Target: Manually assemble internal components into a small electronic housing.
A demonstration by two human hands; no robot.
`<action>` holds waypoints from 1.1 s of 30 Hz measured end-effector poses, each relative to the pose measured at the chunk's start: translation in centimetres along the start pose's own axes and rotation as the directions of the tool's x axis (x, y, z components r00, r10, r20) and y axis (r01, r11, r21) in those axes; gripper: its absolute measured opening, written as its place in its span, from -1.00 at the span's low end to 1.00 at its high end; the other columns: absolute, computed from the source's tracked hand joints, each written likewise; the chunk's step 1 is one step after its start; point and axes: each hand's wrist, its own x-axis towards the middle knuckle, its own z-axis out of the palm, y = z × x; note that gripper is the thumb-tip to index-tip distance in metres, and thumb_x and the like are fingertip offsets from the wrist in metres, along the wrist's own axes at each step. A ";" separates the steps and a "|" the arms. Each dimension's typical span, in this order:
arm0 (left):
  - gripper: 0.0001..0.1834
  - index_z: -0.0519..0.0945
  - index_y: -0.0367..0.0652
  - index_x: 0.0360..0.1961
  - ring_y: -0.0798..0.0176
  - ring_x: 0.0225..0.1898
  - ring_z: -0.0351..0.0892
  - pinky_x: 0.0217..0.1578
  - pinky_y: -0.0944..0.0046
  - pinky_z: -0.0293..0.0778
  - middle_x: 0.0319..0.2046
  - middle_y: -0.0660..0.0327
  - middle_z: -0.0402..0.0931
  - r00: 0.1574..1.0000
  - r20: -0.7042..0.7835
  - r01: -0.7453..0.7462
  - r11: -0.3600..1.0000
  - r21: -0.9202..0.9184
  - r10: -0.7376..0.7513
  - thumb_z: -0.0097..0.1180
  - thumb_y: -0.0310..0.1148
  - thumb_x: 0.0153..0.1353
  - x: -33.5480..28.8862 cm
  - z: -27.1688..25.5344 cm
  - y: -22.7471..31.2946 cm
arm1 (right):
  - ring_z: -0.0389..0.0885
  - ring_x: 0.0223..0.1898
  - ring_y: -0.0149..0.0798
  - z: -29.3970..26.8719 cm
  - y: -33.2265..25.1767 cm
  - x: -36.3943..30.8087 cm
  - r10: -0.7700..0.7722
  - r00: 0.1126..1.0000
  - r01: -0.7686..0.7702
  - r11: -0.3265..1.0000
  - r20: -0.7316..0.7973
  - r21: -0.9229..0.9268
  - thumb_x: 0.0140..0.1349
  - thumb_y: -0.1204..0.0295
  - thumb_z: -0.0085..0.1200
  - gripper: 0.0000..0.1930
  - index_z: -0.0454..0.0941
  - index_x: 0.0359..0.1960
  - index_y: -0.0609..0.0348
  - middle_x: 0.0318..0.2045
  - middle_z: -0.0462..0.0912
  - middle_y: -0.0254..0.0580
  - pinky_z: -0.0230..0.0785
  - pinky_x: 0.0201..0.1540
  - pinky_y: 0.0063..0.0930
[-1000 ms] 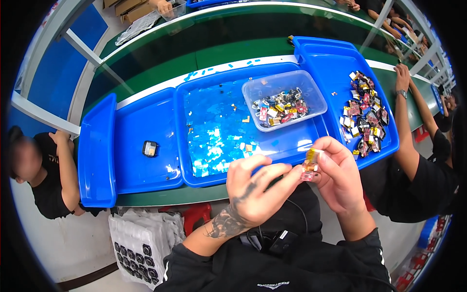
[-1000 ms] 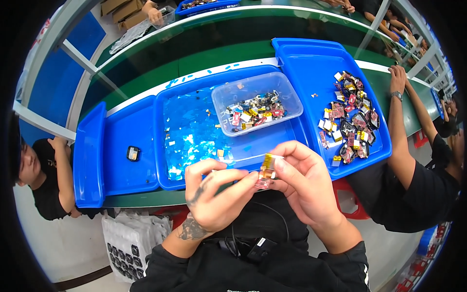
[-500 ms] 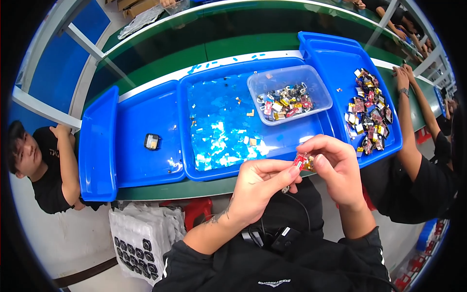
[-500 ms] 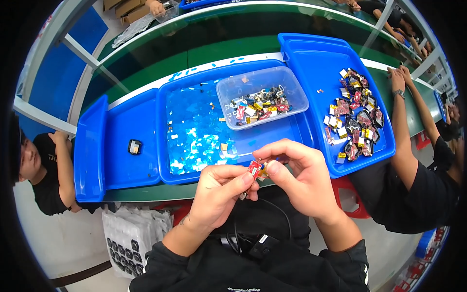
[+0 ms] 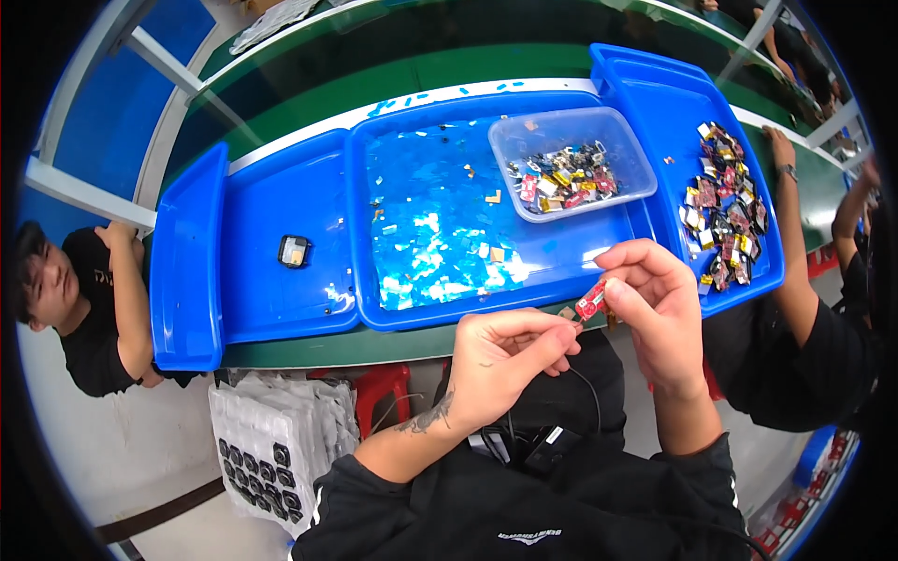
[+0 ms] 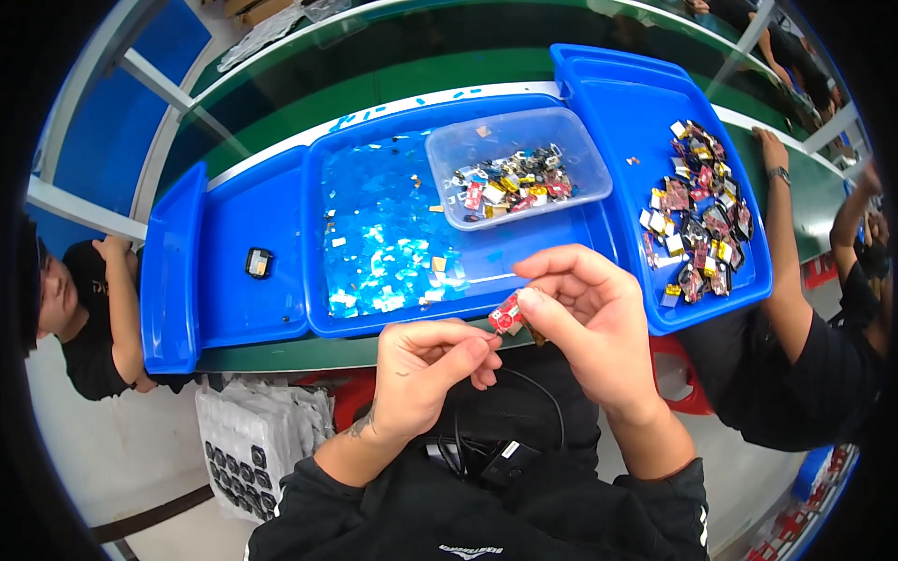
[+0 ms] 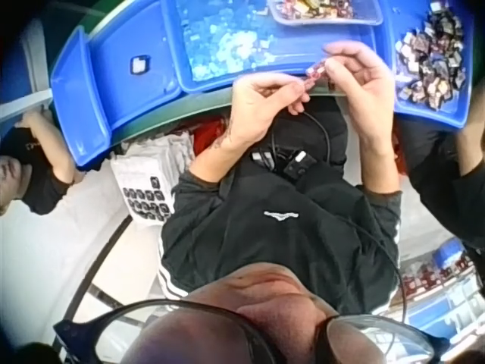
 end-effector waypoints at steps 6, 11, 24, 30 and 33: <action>-0.86 0.66 -0.41 -0.26 0.37 -0.48 0.60 -0.44 0.43 0.53 -0.44 0.09 0.63 0.973 0.099 0.205 0.978 0.039 -0.208 0.16 -0.53 0.22 -0.2 -1.3 0.5 | 0.57 -0.28 -0.51 -0.6 1.5 -1.9 0.047 0.993 -0.046 0.999 0.108 -0.017 0.20 0.69 0.07 -0.77 0.51 -0.09 0.38 -0.33 0.60 -0.27 0.43 -0.21 -0.63; -0.86 0.66 -0.38 -0.22 0.36 -0.42 0.62 -0.40 0.43 0.55 -0.38 0.08 0.63 0.977 0.131 0.158 0.983 0.097 -0.170 0.16 -0.59 0.20 -1.0 -2.1 0.8 | 0.62 -0.23 -0.44 -0.4 1.5 -2.7 0.136 0.982 -0.124 0.988 0.131 -0.097 0.18 0.64 0.14 -0.83 0.56 -0.18 0.40 -0.29 0.64 -0.18 0.47 -0.19 -0.59; -0.75 0.44 -0.28 -0.10 0.44 -0.34 0.62 -0.33 0.43 0.51 -0.39 0.19 0.63 0.998 -0.058 -0.016 0.956 0.292 0.034 0.18 -0.49 0.22 -2.8 -1.8 0.7 | 0.61 -0.41 -0.26 2.8 3.5 -3.2 -0.165 0.963 0.254 0.823 0.215 -0.508 -0.09 0.62 0.30 -0.80 0.53 -0.41 0.27 -0.46 0.62 -0.15 0.42 -0.30 -0.48; -0.79 0.60 -0.21 -0.15 0.32 -0.39 0.67 -0.37 0.33 0.55 -0.43 0.16 0.66 0.947 -0.107 -0.124 0.650 0.750 0.304 0.19 -0.43 0.18 -3.2 -5.9 5.3 | 0.53 -0.42 -0.38 3.0 3.4 -3.2 -0.107 0.966 0.226 0.791 0.235 -0.568 -0.01 0.66 0.17 -0.86 0.48 -0.40 0.31 -0.47 0.57 -0.21 0.35 -0.28 -0.55; -0.82 0.63 -0.24 -0.27 0.00 -0.38 0.56 -0.32 0.12 0.45 -0.43 0.08 0.59 0.669 -0.172 0.182 0.065 0.981 0.723 0.21 -0.40 0.11 -0.7 -13.0 9.3 | 0.59 -0.41 -0.42 3.1 4.3 -4.2 0.070 0.997 -0.063 0.962 0.020 -0.265 0.11 0.66 0.11 -0.89 0.55 -0.30 0.35 -0.43 0.62 -0.22 0.42 -0.31 -0.59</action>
